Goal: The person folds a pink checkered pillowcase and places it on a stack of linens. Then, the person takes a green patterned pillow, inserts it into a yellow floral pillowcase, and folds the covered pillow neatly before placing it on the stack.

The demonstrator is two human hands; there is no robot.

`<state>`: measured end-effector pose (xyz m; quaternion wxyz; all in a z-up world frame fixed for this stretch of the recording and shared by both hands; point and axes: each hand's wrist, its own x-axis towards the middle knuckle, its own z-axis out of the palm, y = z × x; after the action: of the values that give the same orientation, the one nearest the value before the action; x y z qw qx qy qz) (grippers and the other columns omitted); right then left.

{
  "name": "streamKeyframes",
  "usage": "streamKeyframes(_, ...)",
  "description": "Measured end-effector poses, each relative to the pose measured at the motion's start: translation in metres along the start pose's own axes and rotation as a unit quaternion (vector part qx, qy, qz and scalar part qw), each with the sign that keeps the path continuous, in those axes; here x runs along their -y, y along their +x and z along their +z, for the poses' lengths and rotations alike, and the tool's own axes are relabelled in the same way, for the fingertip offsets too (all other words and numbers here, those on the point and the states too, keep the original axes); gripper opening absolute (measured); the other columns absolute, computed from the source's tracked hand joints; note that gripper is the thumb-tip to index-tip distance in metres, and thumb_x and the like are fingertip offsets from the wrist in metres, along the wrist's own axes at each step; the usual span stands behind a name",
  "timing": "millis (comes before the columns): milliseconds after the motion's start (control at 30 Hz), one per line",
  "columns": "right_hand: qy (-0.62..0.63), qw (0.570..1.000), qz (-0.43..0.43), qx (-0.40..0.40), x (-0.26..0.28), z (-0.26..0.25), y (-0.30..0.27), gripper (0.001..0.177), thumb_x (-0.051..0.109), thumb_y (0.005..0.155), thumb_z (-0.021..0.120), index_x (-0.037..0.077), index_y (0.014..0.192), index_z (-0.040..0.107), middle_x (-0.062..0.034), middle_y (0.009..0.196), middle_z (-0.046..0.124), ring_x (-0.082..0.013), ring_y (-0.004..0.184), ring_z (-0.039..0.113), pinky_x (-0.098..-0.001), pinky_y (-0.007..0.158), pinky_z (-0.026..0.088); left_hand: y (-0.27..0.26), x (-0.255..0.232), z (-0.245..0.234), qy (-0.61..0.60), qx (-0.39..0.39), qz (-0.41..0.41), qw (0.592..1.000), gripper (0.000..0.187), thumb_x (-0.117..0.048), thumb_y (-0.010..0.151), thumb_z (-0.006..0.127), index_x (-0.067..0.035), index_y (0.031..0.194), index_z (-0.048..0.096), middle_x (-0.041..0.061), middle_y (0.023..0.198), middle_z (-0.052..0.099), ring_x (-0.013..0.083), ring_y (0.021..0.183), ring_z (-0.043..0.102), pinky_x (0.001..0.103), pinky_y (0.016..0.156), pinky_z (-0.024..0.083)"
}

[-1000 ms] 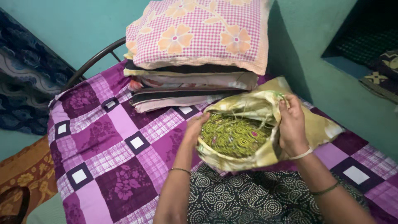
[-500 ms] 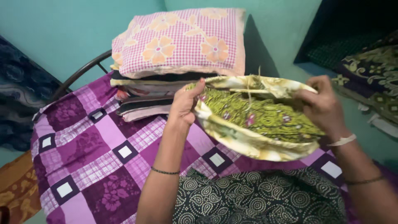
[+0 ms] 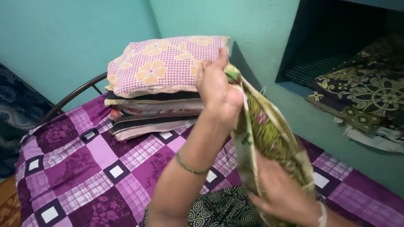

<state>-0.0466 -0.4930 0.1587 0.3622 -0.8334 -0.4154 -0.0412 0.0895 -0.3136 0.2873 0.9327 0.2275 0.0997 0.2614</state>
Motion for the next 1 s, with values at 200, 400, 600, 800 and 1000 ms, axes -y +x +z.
streamKeyframes(200, -0.005, 0.897, 0.406, 0.174, -0.016, -0.083, 0.019, 0.029, 0.007, 0.093, 0.064, 0.01, 0.12, 0.073, -0.0061, 0.117, 0.075, -0.0175, 0.106, 0.076, -0.0295, 0.092, 0.06, 0.018, -0.04, 0.038, 0.027, -0.035, 0.027, 0.999, 0.049, -0.009, 0.088, 0.073, 0.002, 0.132, 0.052, 0.015, 0.129, 0.062, 0.025, 0.107, 0.062, 0.042, 0.094, 0.053)
streamKeyframes(400, -0.043, 0.917, 0.384, -0.099, -0.047, -0.178, 0.024, 0.027, 0.006, 0.1, 0.06, 0.008, 0.124, 0.071, -0.0183, 0.11, 0.07, -0.028, 0.093, 0.073, -0.0414, 0.079, 0.059, 0.062, -0.067, 0.064, -0.002, 0.028, 0.105, 0.994, 0.031, -0.007, 0.089, 0.076, 0.003, 0.109, 0.056, 0.008, 0.098, 0.06, 0.0214, 0.084, 0.057, 0.044, 0.074, 0.052)
streamKeyframes(600, -0.364, 0.888, 0.277, 0.032, -0.121, -0.19, 0.08, 0.022, 0.009, 0.098, 0.064, 0.018, 0.115, 0.073, -0.0066, 0.098, 0.072, -0.0213, 0.082, 0.069, -0.0364, 0.076, 0.057, 0.089, -0.092, 0.065, 0.017, 0.107, 0.113, 0.988, 0.019, -0.002, 0.082, 0.073, -0.005, 0.087, 0.055, 0.005, 0.077, 0.055, 0.0206, 0.067, 0.055, 0.043, 0.059, 0.05)
streamKeyframes(800, -0.371, 0.901, 0.202, -0.098, -0.173, -0.195, 0.195, 0.023, 0.013, 0.094, 0.065, 0.017, 0.116, 0.071, -0.0087, 0.107, 0.068, -0.024, 0.092, 0.065, -0.0403, 0.082, 0.053, 0.139, -0.138, 0.022, 0.079, 0.167, 0.082, 0.979, 0.019, 0.001, 0.089, 0.072, -0.003, 0.093, 0.053, 0.014, 0.086, 0.06, 0.0327, 0.08, 0.067, 0.053, 0.073, 0.064)
streamKeyframes(1000, -0.326, 0.932, 0.064, -0.144, -0.125, -0.133, 0.289, 0.027, 0.017, 0.091, 0.066, 0.016, 0.117, 0.07, -0.0108, 0.117, 0.064, -0.0266, 0.103, 0.06, -0.0441, 0.088, 0.049, 0.171, -0.156, 0.002, 0.077, 0.094, 0.01, 0.993, 0.014, 0.004, 0.091, 0.059, 0.001, 0.103, 0.055, 0.017, 0.096, 0.065, 0.0335, 0.089, 0.069, 0.054, 0.08, 0.063)
